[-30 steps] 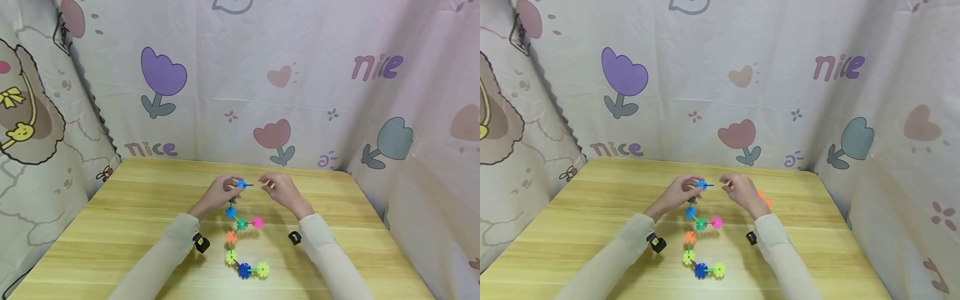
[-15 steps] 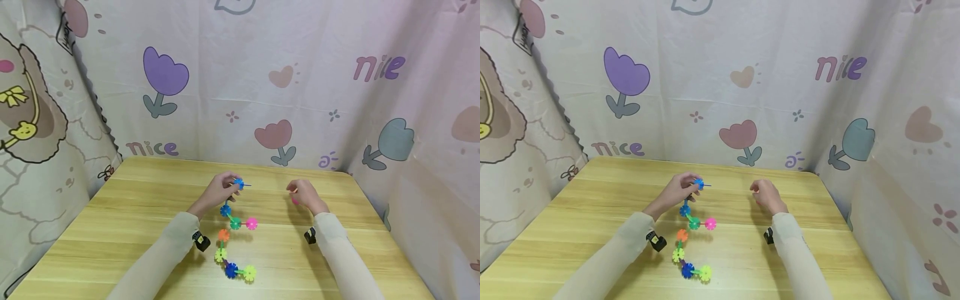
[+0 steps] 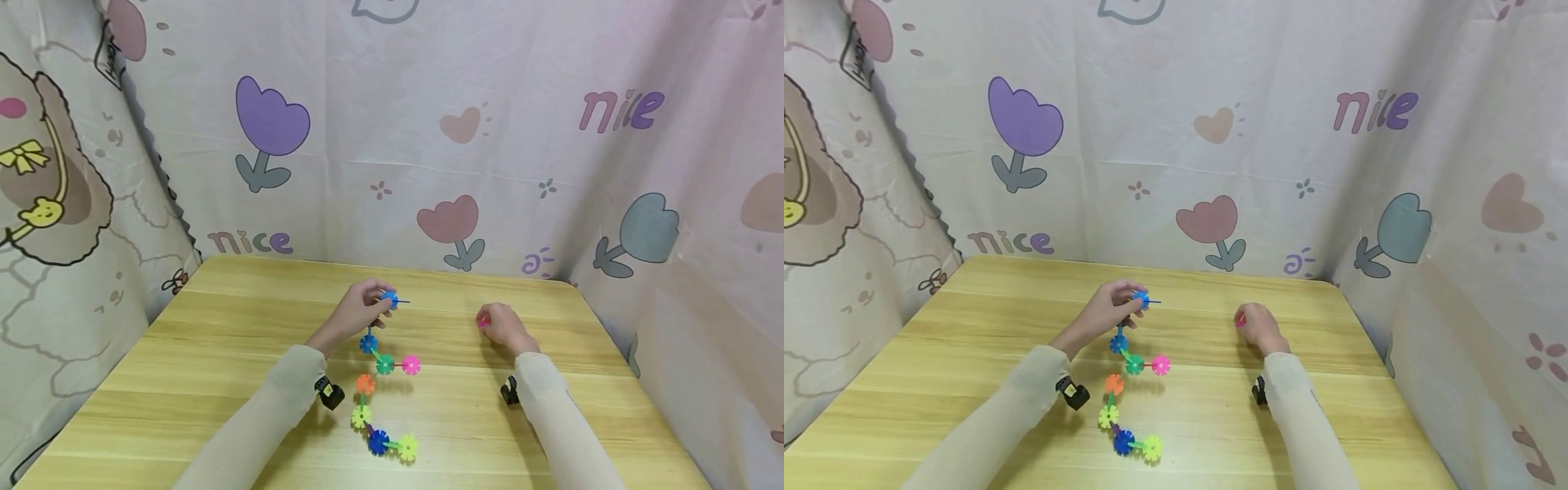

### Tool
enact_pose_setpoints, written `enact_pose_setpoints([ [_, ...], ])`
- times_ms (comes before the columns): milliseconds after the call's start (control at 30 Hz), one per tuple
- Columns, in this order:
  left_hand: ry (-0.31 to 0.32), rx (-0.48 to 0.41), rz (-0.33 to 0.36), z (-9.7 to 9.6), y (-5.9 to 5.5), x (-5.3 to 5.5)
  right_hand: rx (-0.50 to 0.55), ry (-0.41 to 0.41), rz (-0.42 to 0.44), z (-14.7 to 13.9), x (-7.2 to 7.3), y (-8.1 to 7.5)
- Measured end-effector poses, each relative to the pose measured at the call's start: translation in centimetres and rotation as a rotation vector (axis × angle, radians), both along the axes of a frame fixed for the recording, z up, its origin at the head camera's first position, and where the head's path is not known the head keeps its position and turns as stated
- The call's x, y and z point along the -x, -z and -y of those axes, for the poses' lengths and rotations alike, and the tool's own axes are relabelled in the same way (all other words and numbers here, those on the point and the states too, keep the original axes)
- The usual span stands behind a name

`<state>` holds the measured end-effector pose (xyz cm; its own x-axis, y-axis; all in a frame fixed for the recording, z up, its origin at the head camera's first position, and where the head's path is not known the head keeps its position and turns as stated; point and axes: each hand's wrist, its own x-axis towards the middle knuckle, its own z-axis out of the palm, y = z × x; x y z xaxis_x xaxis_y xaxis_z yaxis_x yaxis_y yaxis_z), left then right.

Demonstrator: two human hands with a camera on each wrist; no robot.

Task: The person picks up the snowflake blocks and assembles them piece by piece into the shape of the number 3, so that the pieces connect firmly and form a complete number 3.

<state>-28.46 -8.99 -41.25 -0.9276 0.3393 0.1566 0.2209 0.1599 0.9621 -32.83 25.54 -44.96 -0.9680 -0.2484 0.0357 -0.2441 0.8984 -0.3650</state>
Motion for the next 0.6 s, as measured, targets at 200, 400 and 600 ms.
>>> enact_pose_setpoints([
  [200, 0.005, 0.006, -0.016, 0.0, -0.1, -0.1, 0.019, -0.004, -0.024, -0.2, 0.0, 0.2],
  [400, 0.009, 0.005, -0.020, 0.0, -0.1, -0.1, 0.065, -0.006, -0.065, 0.2, -0.1, 0.0],
  [600, 0.008, 0.005, -0.015, -0.1, 0.0, -0.1, 0.207, -0.036, -0.086, 1.5, -0.4, -1.1],
])
